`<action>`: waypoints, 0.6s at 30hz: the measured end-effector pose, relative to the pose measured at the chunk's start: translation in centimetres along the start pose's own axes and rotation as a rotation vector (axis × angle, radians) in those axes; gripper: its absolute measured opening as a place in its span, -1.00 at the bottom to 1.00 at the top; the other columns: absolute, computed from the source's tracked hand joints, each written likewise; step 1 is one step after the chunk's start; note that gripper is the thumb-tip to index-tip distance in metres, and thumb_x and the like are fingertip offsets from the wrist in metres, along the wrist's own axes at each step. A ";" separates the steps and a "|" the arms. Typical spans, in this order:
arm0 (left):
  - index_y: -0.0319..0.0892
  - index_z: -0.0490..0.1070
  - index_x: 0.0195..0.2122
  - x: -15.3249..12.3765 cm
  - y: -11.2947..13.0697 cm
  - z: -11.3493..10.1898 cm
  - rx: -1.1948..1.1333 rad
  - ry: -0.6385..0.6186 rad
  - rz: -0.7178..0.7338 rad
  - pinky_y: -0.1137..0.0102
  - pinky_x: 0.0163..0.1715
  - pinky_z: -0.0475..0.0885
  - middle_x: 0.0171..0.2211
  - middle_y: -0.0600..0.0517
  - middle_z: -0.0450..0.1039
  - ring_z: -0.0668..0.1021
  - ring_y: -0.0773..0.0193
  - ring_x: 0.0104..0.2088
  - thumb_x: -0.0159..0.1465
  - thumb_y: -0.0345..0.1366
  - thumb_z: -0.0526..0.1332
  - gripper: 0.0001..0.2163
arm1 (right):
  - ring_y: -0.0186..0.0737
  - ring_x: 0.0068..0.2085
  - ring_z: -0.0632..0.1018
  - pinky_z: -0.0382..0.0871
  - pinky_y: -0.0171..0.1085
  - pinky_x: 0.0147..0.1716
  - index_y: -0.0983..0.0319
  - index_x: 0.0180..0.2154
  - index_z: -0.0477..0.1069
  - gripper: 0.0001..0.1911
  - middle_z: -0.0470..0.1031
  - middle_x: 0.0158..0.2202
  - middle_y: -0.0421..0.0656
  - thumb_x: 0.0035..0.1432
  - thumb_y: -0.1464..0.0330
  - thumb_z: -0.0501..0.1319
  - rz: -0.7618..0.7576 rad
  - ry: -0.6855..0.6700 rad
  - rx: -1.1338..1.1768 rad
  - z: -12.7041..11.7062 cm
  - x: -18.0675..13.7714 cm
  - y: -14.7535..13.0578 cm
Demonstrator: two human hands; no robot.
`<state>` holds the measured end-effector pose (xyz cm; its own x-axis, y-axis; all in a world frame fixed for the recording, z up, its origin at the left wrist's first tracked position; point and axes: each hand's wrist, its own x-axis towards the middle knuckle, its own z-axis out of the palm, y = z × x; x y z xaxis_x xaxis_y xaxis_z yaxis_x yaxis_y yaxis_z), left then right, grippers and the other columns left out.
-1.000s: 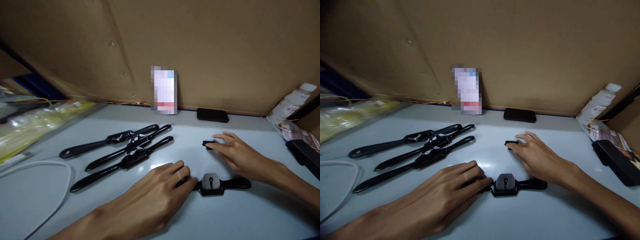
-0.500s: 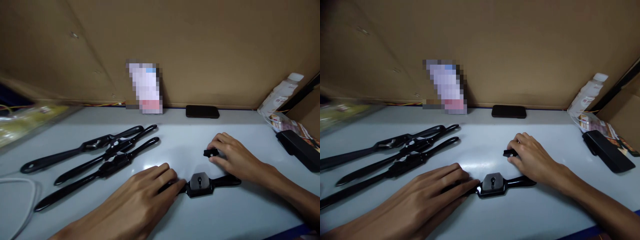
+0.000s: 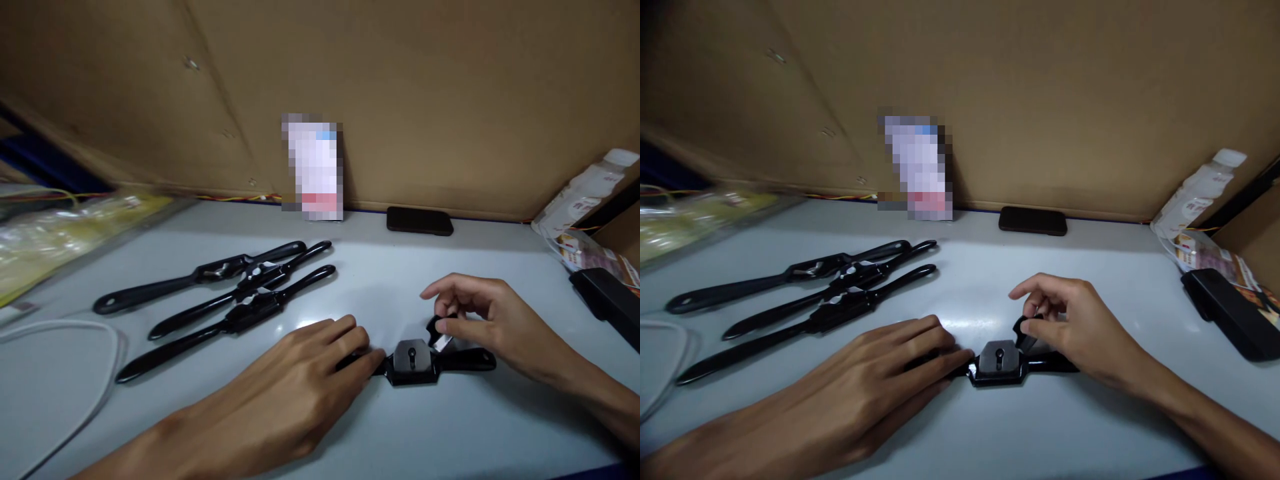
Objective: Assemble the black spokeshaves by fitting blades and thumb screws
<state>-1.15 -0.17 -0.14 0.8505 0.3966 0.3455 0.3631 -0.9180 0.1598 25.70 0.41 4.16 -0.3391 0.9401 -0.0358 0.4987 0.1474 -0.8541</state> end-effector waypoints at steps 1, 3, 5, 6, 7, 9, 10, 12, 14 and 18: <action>-0.26 0.45 0.03 0.1 0.0 -0.1 -0.003 0.002 -0.001 0.28 -0.30 0.53 -0.26 -0.09 0.49 0.52 0.14 -0.27 0.35 -0.54 0.04 -0.69 | -0.28 -0.37 0.50 0.37 -0.29 -0.37 0.17 -0.17 0.55 -0.82 0.54 -0.37 -0.23 0.14 0.43 0.28 0.006 -0.020 0.023 0.3 -0.1 -0.1; -0.26 0.45 0.03 0.1 0.0 -0.1 -0.012 -0.005 -0.007 0.29 -0.33 0.52 -0.27 -0.09 0.48 0.51 0.14 -0.29 0.35 -0.54 0.04 -0.70 | -0.27 -0.32 0.54 0.39 -0.28 -0.32 0.17 -0.26 0.57 -0.88 0.56 -0.37 -0.22 0.14 0.44 0.28 0.012 -0.027 0.028 1.0 -0.4 -0.1; -0.26 0.45 0.02 0.2 0.1 -0.1 -0.018 -0.005 -0.012 0.30 -0.35 0.51 -0.28 -0.08 0.47 0.51 0.15 -0.31 0.35 -0.54 0.04 -0.71 | -0.27 -0.33 0.54 0.38 -0.28 -0.30 0.17 -0.37 0.56 -0.91 0.57 -0.39 -0.24 0.13 0.47 0.30 0.002 -0.007 0.006 1.8 -0.6 0.0; -0.26 0.45 0.00 0.2 0.1 -0.1 -0.019 -0.008 -0.014 0.31 -0.36 0.51 -0.28 -0.08 0.47 0.50 0.16 -0.31 0.35 -0.55 0.04 -0.71 | -0.28 -0.34 0.54 0.37 -0.28 -0.31 0.17 -0.41 0.55 -0.89 0.57 -0.41 -0.25 0.12 0.47 0.31 -0.010 0.014 -0.010 2.2 -0.8 0.0; -0.26 0.45 -0.03 0.1 0.1 -0.1 -0.018 -0.011 -0.015 0.31 -0.36 0.50 -0.28 -0.08 0.47 0.50 0.16 -0.31 0.35 -0.55 0.03 -0.72 | -0.29 -0.36 0.52 0.35 -0.28 -0.32 0.17 -0.43 0.54 -0.88 0.56 -0.43 -0.26 0.12 0.48 0.32 -0.022 0.034 -0.026 2.5 -0.9 0.1; -0.26 0.45 -0.08 0.1 0.1 0.0 -0.013 -0.020 -0.011 0.31 -0.36 0.51 -0.29 -0.08 0.46 0.50 0.16 -0.31 0.34 -0.56 0.03 -0.74 | -0.31 -0.41 0.49 0.33 -0.29 -0.36 0.17 -0.44 0.53 -0.88 0.53 -0.46 -0.27 0.12 0.47 0.33 -0.044 0.067 -0.039 2.9 -1.1 0.2; -0.26 0.45 -0.11 0.1 0.1 0.0 -0.011 -0.023 -0.009 0.31 -0.36 0.51 -0.30 -0.08 0.46 0.50 0.16 -0.31 0.34 -0.56 0.03 -0.75 | -0.32 -0.43 0.48 0.32 -0.29 -0.39 0.17 -0.44 0.52 -0.88 0.53 -0.47 -0.28 0.13 0.47 0.32 -0.048 0.075 -0.035 3.1 -1.2 0.2; -0.25 0.45 -0.12 0.1 0.1 0.0 -0.007 -0.020 -0.011 0.30 -0.34 0.52 -0.30 -0.08 0.46 0.50 0.16 -0.30 0.33 -0.56 0.03 -0.76 | -0.34 -0.47 0.46 0.30 -0.30 -0.42 0.18 -0.45 0.49 -0.86 0.52 -0.50 -0.29 0.13 0.48 0.31 -0.046 0.066 -0.028 3.3 -1.2 0.3; -0.24 0.45 -0.07 0.0 0.0 0.0 -0.003 -0.012 -0.008 0.30 -0.31 0.53 -0.29 -0.08 0.47 0.51 0.16 -0.29 0.34 -0.56 0.03 -0.74 | -0.34 -0.48 0.46 0.30 -0.30 -0.42 0.18 -0.46 0.47 -0.84 0.52 -0.51 -0.30 0.13 0.51 0.30 -0.054 0.056 -0.044 3.5 -1.3 0.4; -0.25 0.43 0.03 0.0 0.0 -0.1 0.002 -0.010 0.002 0.28 -0.29 0.55 -0.25 -0.10 0.49 0.52 0.15 -0.27 0.36 -0.53 0.05 -0.71 | -0.32 -0.42 0.51 0.35 -0.29 -0.37 0.17 -0.44 0.44 -0.83 0.54 -0.45 -0.27 0.17 0.52 0.25 -0.150 0.020 -0.098 3.6 -1.5 0.3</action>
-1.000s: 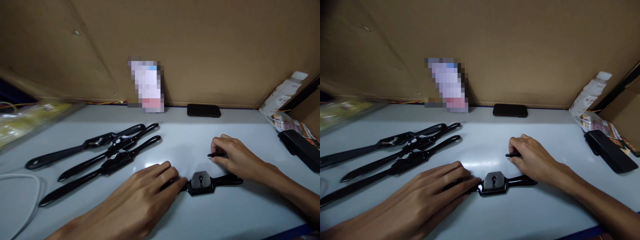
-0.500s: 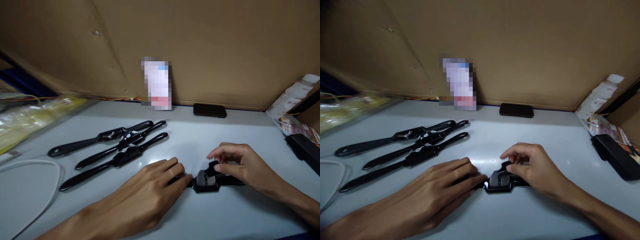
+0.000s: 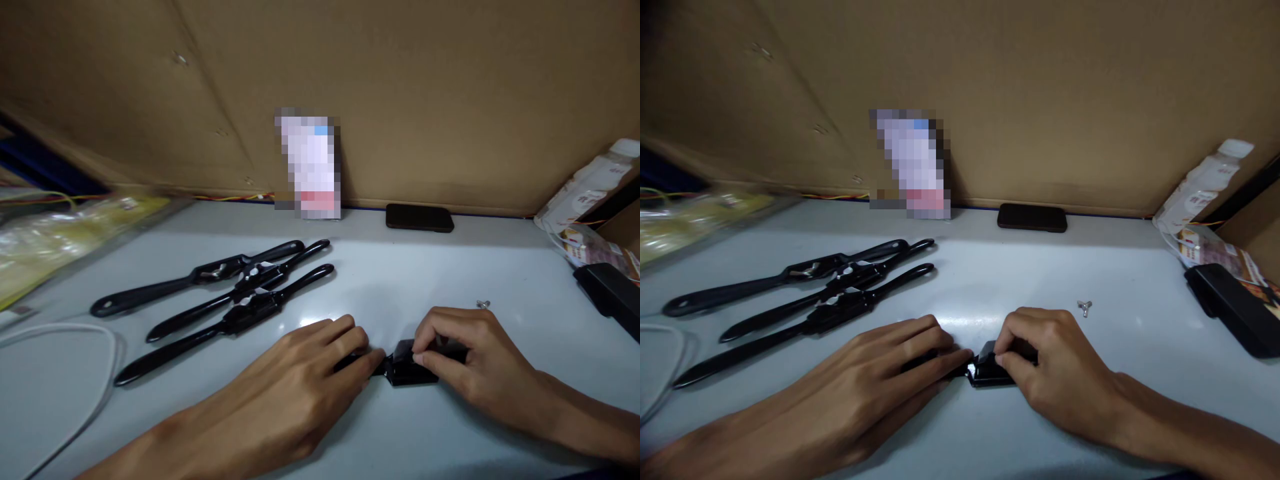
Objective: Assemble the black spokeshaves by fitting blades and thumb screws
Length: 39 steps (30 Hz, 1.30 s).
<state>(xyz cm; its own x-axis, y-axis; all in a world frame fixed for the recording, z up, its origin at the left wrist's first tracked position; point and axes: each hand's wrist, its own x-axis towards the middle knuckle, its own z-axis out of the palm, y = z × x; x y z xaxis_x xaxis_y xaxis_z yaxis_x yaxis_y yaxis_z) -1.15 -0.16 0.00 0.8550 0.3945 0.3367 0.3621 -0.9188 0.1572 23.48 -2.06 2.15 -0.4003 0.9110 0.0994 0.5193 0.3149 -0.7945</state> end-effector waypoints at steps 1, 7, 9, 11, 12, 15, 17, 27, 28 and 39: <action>-0.26 0.43 0.04 0.0 0.0 0.0 -0.002 -0.002 0.000 0.28 -0.29 0.55 -0.25 -0.10 0.49 0.52 0.15 -0.27 0.37 -0.53 0.05 -0.71 | -0.30 -0.39 0.53 0.37 -0.29 -0.35 0.17 -0.42 0.45 -0.84 0.55 -0.41 -0.25 0.20 0.49 0.24 -0.039 0.013 -0.020 -0.3 0.0 -0.1; -0.27 0.45 0.03 -0.2 0.0 0.3 -0.014 0.018 -0.013 0.26 -0.29 0.54 -0.25 -0.10 0.49 0.52 0.13 -0.26 0.38 -0.54 0.00 -0.68 | -0.22 -0.38 0.54 0.35 -0.24 -0.37 0.16 -0.34 0.47 -0.87 0.57 -0.38 -0.18 0.27 0.42 0.20 -0.179 0.348 -0.474 -5.3 0.8 0.7; -0.29 0.45 0.05 -0.3 0.0 0.4 -0.011 0.030 -0.005 0.25 -0.31 0.53 -0.24 -0.12 0.49 0.52 0.11 -0.26 0.36 -0.56 -0.02 -0.66 | -0.22 -0.41 0.53 0.31 -0.24 -0.41 0.16 -0.35 0.48 -0.87 0.58 -0.40 -0.19 0.26 0.40 0.21 -0.126 0.321 -0.596 -7.6 1.1 1.7; -0.28 0.44 0.07 -0.4 -0.1 0.4 -0.001 0.021 0.001 0.25 -0.31 0.53 -0.21 -0.14 0.50 0.52 0.11 -0.26 0.34 -0.57 -0.02 -0.63 | -0.23 -0.45 0.52 0.28 -0.24 -0.42 0.17 -0.36 0.51 -0.86 0.58 -0.43 -0.20 0.26 0.39 0.21 -0.019 0.212 -0.696 -9.6 1.2 3.0; -0.27 0.44 0.09 -0.4 -0.2 0.3 0.004 0.009 0.002 0.25 -0.30 0.53 -0.20 -0.14 0.51 0.52 0.11 -0.25 0.34 -0.58 -0.02 -0.62 | -0.22 -0.45 0.52 0.27 -0.25 -0.42 0.16 -0.37 0.52 -0.85 0.58 -0.44 -0.21 0.25 0.39 0.21 0.030 0.128 -0.733 -10.3 1.2 3.5; -0.24 0.45 0.10 -0.6 -0.3 0.3 0.001 0.011 0.007 0.25 -0.29 0.53 -0.19 -0.13 0.52 0.52 0.11 -0.23 0.34 -0.58 0.00 -0.61 | -0.21 -0.36 0.55 0.28 -0.26 -0.36 0.15 -0.29 0.56 -0.90 0.59 -0.37 -0.20 0.26 0.34 0.25 0.097 -0.085 -0.729 -11.5 0.9 4.6; -0.23 0.47 0.10 -0.7 -0.4 0.4 -0.015 0.021 0.012 0.28 -0.33 0.51 -0.21 -0.12 0.51 0.52 0.12 -0.24 0.35 -0.57 0.00 -0.61 | -0.20 -0.32 0.54 0.27 -0.26 -0.33 0.15 -0.24 0.55 -0.87 0.59 -0.32 -0.19 0.26 0.24 0.30 0.100 -0.164 -0.696 -11.3 0.7 4.8; -0.28 0.45 0.07 -0.2 -0.1 0.1 0.018 -0.002 0.010 0.25 -0.33 0.51 -0.21 -0.13 0.51 0.50 0.11 -0.26 0.33 -0.58 0.00 -0.64 | -0.25 -0.38 0.48 0.20 -0.27 -0.35 0.18 -0.36 0.51 -0.87 0.54 -0.39 -0.20 0.26 0.40 0.23 0.048 -0.205 -0.601 -8.8 1.2 4.6; -0.29 0.45 0.07 -0.2 0.0 0.1 0.013 -0.014 0.011 0.24 -0.34 0.51 -0.21 -0.13 0.50 0.50 0.10 -0.26 0.32 -0.59 0.01 -0.63 | -0.25 -0.37 0.48 0.22 -0.27 -0.34 0.19 -0.36 0.51 -0.87 0.54 -0.38 -0.20 0.27 0.40 0.23 0.028 -0.179 -0.563 -8.4 1.3 4.3; -0.30 0.45 0.02 0.1 0.0 0.0 0.012 -0.012 0.014 0.28 -0.37 0.49 -0.30 -0.07 0.45 0.47 0.14 -0.32 0.26 -0.63 0.02 -0.63 | -0.28 -0.30 0.50 0.32 -0.25 -0.27 0.20 -0.36 0.60 -0.90 0.50 -0.35 -0.20 0.18 0.47 0.33 0.033 -0.119 0.106 -1.2 1.0 1.3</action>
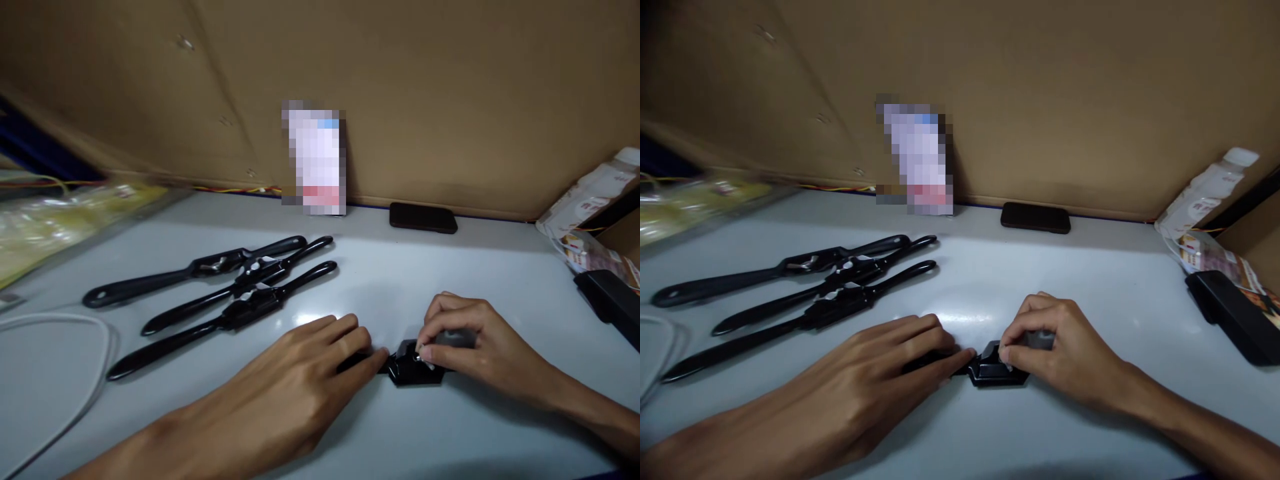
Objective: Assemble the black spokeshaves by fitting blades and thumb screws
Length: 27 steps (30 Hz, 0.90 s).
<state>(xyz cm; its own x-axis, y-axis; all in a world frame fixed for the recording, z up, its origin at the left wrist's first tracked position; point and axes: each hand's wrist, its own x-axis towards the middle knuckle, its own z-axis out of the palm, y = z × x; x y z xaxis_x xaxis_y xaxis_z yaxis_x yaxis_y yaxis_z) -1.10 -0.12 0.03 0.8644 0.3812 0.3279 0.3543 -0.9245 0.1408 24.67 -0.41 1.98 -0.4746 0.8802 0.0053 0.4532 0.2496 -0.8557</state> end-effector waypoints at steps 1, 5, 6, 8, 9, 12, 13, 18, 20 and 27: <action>-0.30 0.45 0.02 0.0 0.0 0.0 -0.001 -0.003 -0.002 0.28 -0.37 0.50 -0.30 -0.07 0.45 0.47 0.14 -0.32 0.25 -0.62 0.02 -0.63 | -0.28 -0.29 0.49 0.32 -0.25 -0.26 0.19 -0.36 0.60 -0.90 0.50 -0.35 -0.20 0.18 0.47 0.33 0.011 -0.002 0.009 0.1 0.0 0.0; -0.30 0.44 0.03 -0.1 0.0 0.2 -0.002 0.001 -0.012 0.26 -0.36 0.50 -0.28 -0.07 0.45 0.47 0.12 -0.29 0.25 -0.61 0.03 -0.63 | -0.27 -0.29 0.49 0.32 -0.23 -0.25 0.18 -0.37 0.60 -0.88 0.49 -0.36 -0.21 0.20 0.47 0.32 0.048 -0.001 0.019 0.1 0.1 0.1; -0.30 0.44 0.03 -0.1 0.0 0.2 -0.003 0.001 -0.012 0.26 -0.37 0.49 -0.28 -0.07 0.45 0.47 0.12 -0.29 0.25 -0.61 0.04 -0.63 | -0.27 -0.28 0.49 0.31 -0.23 -0.25 0.18 -0.37 0.60 -0.88 0.49 -0.36 -0.21 0.20 0.46 0.31 0.048 0.006 0.015 0.2 0.1 0.2; -0.30 0.44 0.03 -0.2 0.0 0.3 -0.002 0.007 -0.009 0.26 -0.37 0.49 -0.28 -0.07 0.44 0.47 0.11 -0.29 0.24 -0.61 0.05 -0.63 | -0.26 -0.27 0.49 0.31 -0.23 -0.26 0.18 -0.36 0.60 -0.88 0.50 -0.36 -0.21 0.22 0.46 0.31 0.032 0.040 -0.003 0.4 0.1 0.2; -0.29 0.44 0.03 -0.2 0.0 0.4 -0.001 0.007 -0.009 0.25 -0.36 0.48 -0.28 -0.07 0.45 0.47 0.11 -0.29 0.23 -0.61 0.06 -0.62 | -0.26 -0.27 0.49 0.30 -0.23 -0.25 0.18 -0.36 0.60 -0.88 0.50 -0.36 -0.21 0.22 0.47 0.30 0.025 0.053 -0.018 0.5 0.1 0.2; -0.27 0.45 0.02 -0.2 0.0 0.3 0.001 0.005 -0.011 0.26 -0.33 0.48 -0.27 -0.07 0.45 0.47 0.12 -0.29 0.21 -0.61 0.07 -0.62 | -0.27 -0.27 0.48 0.29 -0.24 -0.25 0.20 -0.40 0.56 -0.85 0.50 -0.39 -0.23 0.19 0.52 0.31 0.016 0.057 -0.064 0.9 0.1 0.2; -0.26 0.45 0.02 -0.1 0.0 0.3 0.002 0.006 -0.013 0.26 -0.33 0.48 -0.27 -0.06 0.44 0.47 0.12 -0.29 0.21 -0.61 0.08 -0.62 | -0.27 -0.27 0.48 0.29 -0.24 -0.25 0.20 -0.40 0.55 -0.85 0.50 -0.39 -0.23 0.18 0.53 0.30 0.017 0.051 -0.072 1.0 0.1 0.2; -0.27 0.46 -0.04 0.0 0.1 0.3 0.003 0.014 -0.017 0.28 -0.34 0.45 -0.30 -0.05 0.42 0.46 0.14 -0.30 0.28 -0.59 0.09 -0.72 | -0.27 -0.27 0.49 0.30 -0.24 -0.24 0.20 -0.37 0.55 -0.85 0.51 -0.38 -0.24 0.19 0.55 0.29 0.014 0.041 -0.086 1.1 -0.1 0.0; -0.25 0.46 -0.09 0.0 0.1 0.3 0.003 0.016 -0.025 0.31 -0.35 0.44 -0.31 -0.04 0.41 0.45 0.15 -0.31 0.32 -0.56 0.10 -0.77 | -0.27 -0.26 0.50 0.31 -0.24 -0.23 0.18 -0.31 0.58 -0.84 0.53 -0.36 -0.24 0.20 0.55 0.29 0.032 0.019 -0.085 0.9 -0.1 -0.1; -0.26 0.48 -0.11 -0.1 0.3 0.6 -0.007 0.034 -0.040 0.32 -0.41 0.41 -0.34 -0.04 0.39 0.43 0.17 -0.34 0.33 -0.55 0.08 -0.78 | -0.28 -0.31 0.47 0.27 -0.25 -0.28 0.20 -0.41 0.46 -0.84 0.48 -0.40 -0.24 0.26 0.47 0.25 0.042 -0.001 -0.140 0.6 -0.1 -0.2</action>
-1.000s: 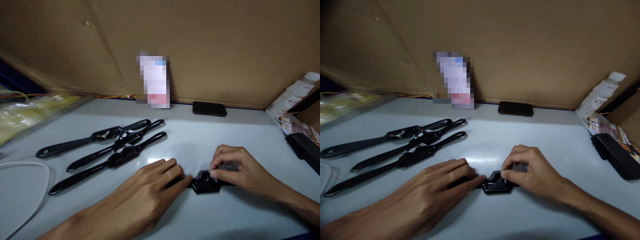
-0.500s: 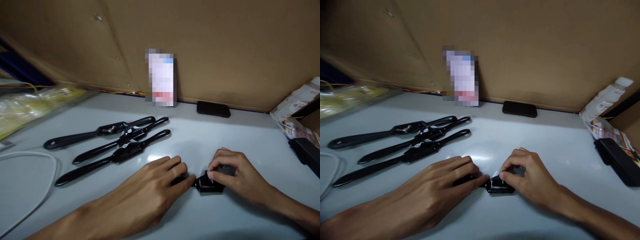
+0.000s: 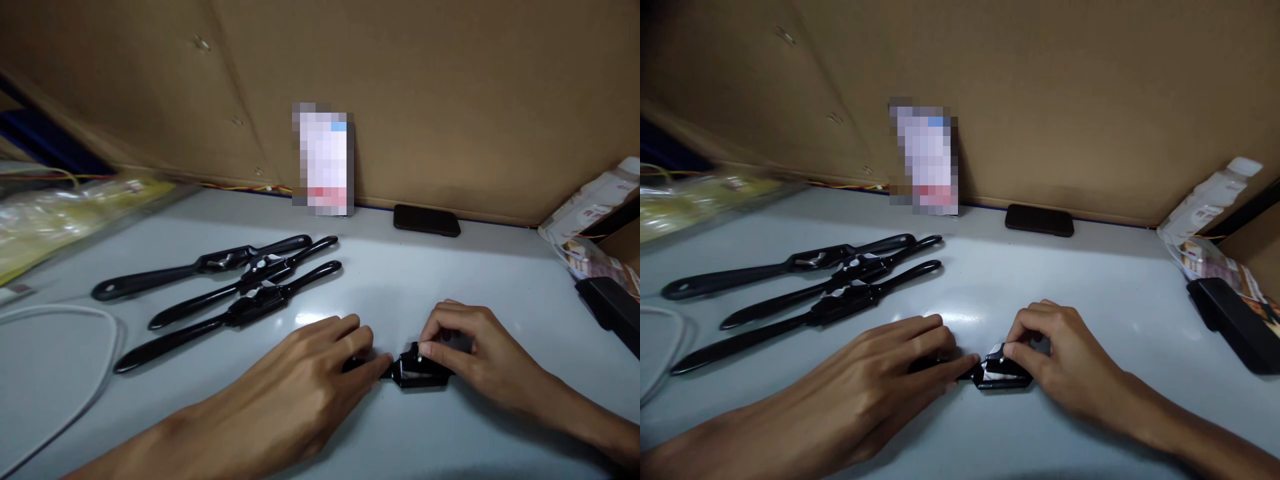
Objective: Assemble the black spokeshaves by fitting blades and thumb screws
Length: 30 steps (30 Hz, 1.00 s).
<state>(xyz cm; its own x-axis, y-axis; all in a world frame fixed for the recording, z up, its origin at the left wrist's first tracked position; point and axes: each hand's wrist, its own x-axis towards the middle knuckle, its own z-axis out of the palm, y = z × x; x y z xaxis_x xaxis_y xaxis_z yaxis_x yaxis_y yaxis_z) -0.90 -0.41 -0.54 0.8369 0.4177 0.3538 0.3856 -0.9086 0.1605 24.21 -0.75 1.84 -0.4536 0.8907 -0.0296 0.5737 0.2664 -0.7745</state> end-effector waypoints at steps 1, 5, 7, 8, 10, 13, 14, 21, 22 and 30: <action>-0.25 0.48 -0.13 0.0 0.0 0.0 -0.003 -0.002 -0.004 0.32 -0.41 0.41 -0.34 -0.03 0.39 0.43 0.17 -0.34 0.33 -0.55 0.09 -0.79 | -0.27 -0.32 0.45 0.26 -0.24 -0.30 0.20 -0.42 0.42 -0.82 0.46 -0.42 -0.24 0.27 0.46 0.24 -0.027 0.015 -0.040 0.1 -0.2 0.0; -0.24 0.49 -0.16 0.0 0.1 0.0 -0.015 -0.005 -0.018 0.31 -0.39 0.42 -0.35 -0.03 0.39 0.44 0.17 -0.34 0.33 -0.54 0.09 -0.80 | -0.24 -0.35 0.35 0.19 -0.21 -0.32 0.20 -0.43 0.27 -0.78 0.39 -0.43 -0.21 0.31 0.45 0.13 -0.159 0.096 -0.240 1.0 -1.0 -0.3; -0.24 0.49 -0.19 0.0 0.3 0.0 -0.018 -0.001 -0.011 0.31 -0.39 0.42 -0.35 -0.03 0.40 0.44 0.17 -0.34 0.32 -0.55 0.09 -0.80 | -0.23 -0.35 0.35 0.19 -0.20 -0.32 0.20 -0.41 0.25 -0.79 0.39 -0.42 -0.19 0.33 0.46 0.08 -0.163 0.099 -0.270 1.3 -1.2 -0.4; -0.24 0.48 -0.21 0.1 0.3 -0.1 -0.023 -0.004 -0.006 0.31 -0.40 0.42 -0.34 -0.04 0.41 0.44 0.17 -0.34 0.31 -0.56 0.09 -0.80 | -0.23 -0.34 0.36 0.19 -0.21 -0.32 0.20 -0.39 0.26 -0.79 0.39 -0.42 -0.19 0.34 0.45 0.07 -0.136 0.087 -0.254 1.3 -1.3 -0.5; -0.24 0.48 -0.22 0.1 0.4 -0.1 -0.035 -0.007 -0.003 0.31 -0.41 0.41 -0.34 -0.04 0.41 0.44 0.18 -0.35 0.31 -0.55 0.09 -0.81 | -0.24 -0.35 0.39 0.20 -0.23 -0.34 0.20 -0.38 0.30 -0.80 0.40 -0.42 -0.19 0.36 0.43 0.07 -0.059 0.044 -0.185 1.1 -1.2 -0.4; -0.23 0.48 -0.18 0.1 0.5 -0.2 -0.045 -0.009 -0.012 0.33 -0.44 0.40 -0.34 -0.03 0.42 0.44 0.19 -0.36 0.31 -0.54 0.11 -0.81 | -0.27 -0.36 0.41 0.22 -0.25 -0.34 0.20 -0.38 0.34 -0.81 0.41 -0.41 -0.21 0.35 0.40 0.13 0.009 -0.030 -0.105 0.6 -0.9 -0.3; -0.23 0.48 -0.16 0.1 0.5 -0.2 -0.044 -0.009 -0.010 0.33 -0.44 0.40 -0.35 -0.03 0.42 0.44 0.18 -0.36 0.31 -0.54 0.11 -0.81 | -0.27 -0.36 0.41 0.23 -0.25 -0.34 0.20 -0.38 0.34 -0.81 0.42 -0.40 -0.21 0.35 0.40 0.14 0.018 -0.047 -0.096 0.4 -0.8 -0.3; -0.21 0.45 -0.28 0.2 0.4 0.0 -0.032 -0.010 -0.024 0.29 -0.39 0.43 -0.33 -0.04 0.42 0.45 0.17 -0.35 0.34 -0.52 0.09 -0.83 | -0.28 -0.38 0.40 0.21 -0.25 -0.35 0.20 -0.41 0.31 -0.79 0.42 -0.42 -0.21 0.32 0.44 0.15 0.066 -0.063 -0.112 0.2 -0.6 -0.4; -0.21 0.45 -0.29 0.2 0.5 0.0 -0.031 -0.008 -0.023 0.29 -0.39 0.43 -0.34 -0.03 0.42 0.45 0.17 -0.35 0.36 -0.51 0.09 -0.83 | -0.27 -0.37 0.41 0.21 -0.25 -0.34 0.20 -0.41 0.30 -0.79 0.42 -0.41 -0.21 0.34 0.43 0.14 0.042 -0.056 -0.128 0.3 -0.6 -0.4; -0.23 0.50 -0.07 0.3 0.5 0.0 -0.031 0.016 -0.006 0.30 -0.46 0.36 -0.37 -0.02 0.39 0.42 0.17 -0.38 0.37 -0.52 0.04 -0.73 | -0.22 -0.39 0.32 0.16 -0.20 -0.37 0.19 -0.41 0.22 -0.74 0.35 -0.46 -0.17 0.39 0.43 -0.01 -0.212 0.103 -0.437 2.0 -1.2 -0.1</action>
<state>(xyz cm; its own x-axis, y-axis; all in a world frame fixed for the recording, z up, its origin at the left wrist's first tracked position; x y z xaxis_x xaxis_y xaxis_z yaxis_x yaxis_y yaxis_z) -0.48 -0.71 -0.39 0.8282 0.4232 0.3674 0.3781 -0.9058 0.1911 23.32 -2.57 0.72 -0.5339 0.8264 0.1792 0.7185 0.5551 -0.4191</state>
